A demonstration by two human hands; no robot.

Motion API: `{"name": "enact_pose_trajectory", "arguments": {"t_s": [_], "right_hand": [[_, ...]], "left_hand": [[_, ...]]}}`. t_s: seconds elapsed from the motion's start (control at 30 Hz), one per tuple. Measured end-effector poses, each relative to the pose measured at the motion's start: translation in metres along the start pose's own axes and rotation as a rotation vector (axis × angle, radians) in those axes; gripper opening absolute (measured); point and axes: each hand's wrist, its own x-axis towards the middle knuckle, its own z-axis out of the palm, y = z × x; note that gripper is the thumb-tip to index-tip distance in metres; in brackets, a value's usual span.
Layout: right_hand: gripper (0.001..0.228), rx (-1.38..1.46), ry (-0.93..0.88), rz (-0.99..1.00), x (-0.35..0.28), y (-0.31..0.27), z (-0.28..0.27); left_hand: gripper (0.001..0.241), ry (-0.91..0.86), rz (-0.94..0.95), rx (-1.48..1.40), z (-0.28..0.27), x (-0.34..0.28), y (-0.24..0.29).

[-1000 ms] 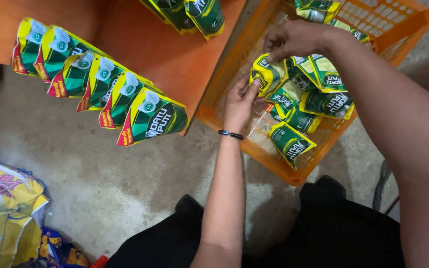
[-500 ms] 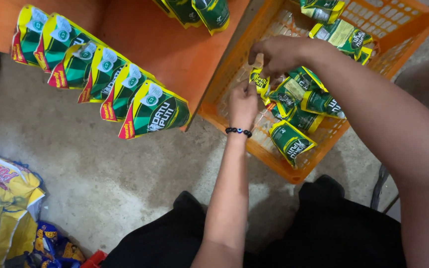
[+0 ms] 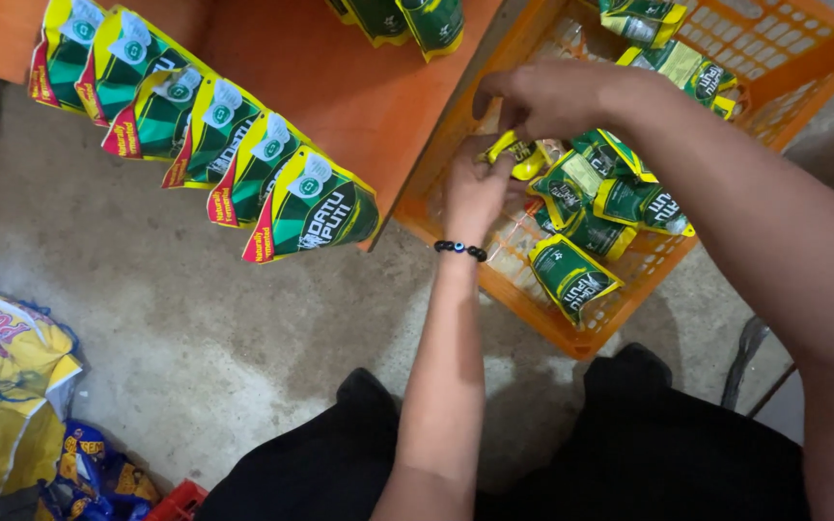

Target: Organizing and stocking pouch-style product packets on store shelves and from floor piles.

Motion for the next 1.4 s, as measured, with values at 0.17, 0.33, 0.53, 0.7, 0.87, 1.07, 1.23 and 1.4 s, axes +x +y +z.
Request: {"name": "enact_pose_trajectory", "arguments": {"t_s": [0.17, 0.33, 0.53, 0.7, 0.87, 1.07, 1.23, 1.4], "right_hand": [[0.043, -0.132, 0.187, -0.221, 0.029, 0.042, 0.028], [0.048, 0.072, -0.170, 0.243, 0.033, 0.046, 0.039], [0.027, 0.241, -0.122, 0.212, 0.028, 0.051, 0.044], [0.023, 0.229, -0.126, 0.186, 0.026, 0.046, 0.037], [0.026, -0.101, -0.080, 0.064, 0.024, 0.043, 0.040], [0.027, -0.190, -0.088, 0.088, 0.028, 0.048, 0.048], [0.036, -0.191, -0.142, 0.177, 0.021, 0.041, 0.043], [0.038, -0.311, 0.006, 0.150, 0.036, 0.070, 0.061]], "left_hand": [[0.031, 0.134, -0.059, -0.187, 0.004, -0.007, 0.011], [0.032, 0.181, -0.033, -0.134, 0.004, -0.012, -0.003], [0.022, 0.221, -0.065, 0.027, -0.002, -0.015, -0.004], [0.026, 0.366, 0.036, 0.727, -0.002, -0.029, 0.041], [0.032, 0.154, 0.144, 0.829, -0.012, -0.033, 0.038], [0.027, 0.216, 0.253, 0.761, -0.003, -0.035, 0.004], [0.027, 0.231, 0.098, 0.830, 0.017, -0.046, 0.027], [0.025, 0.230, 0.313, 0.709, 0.016, -0.042, 0.004]]}}
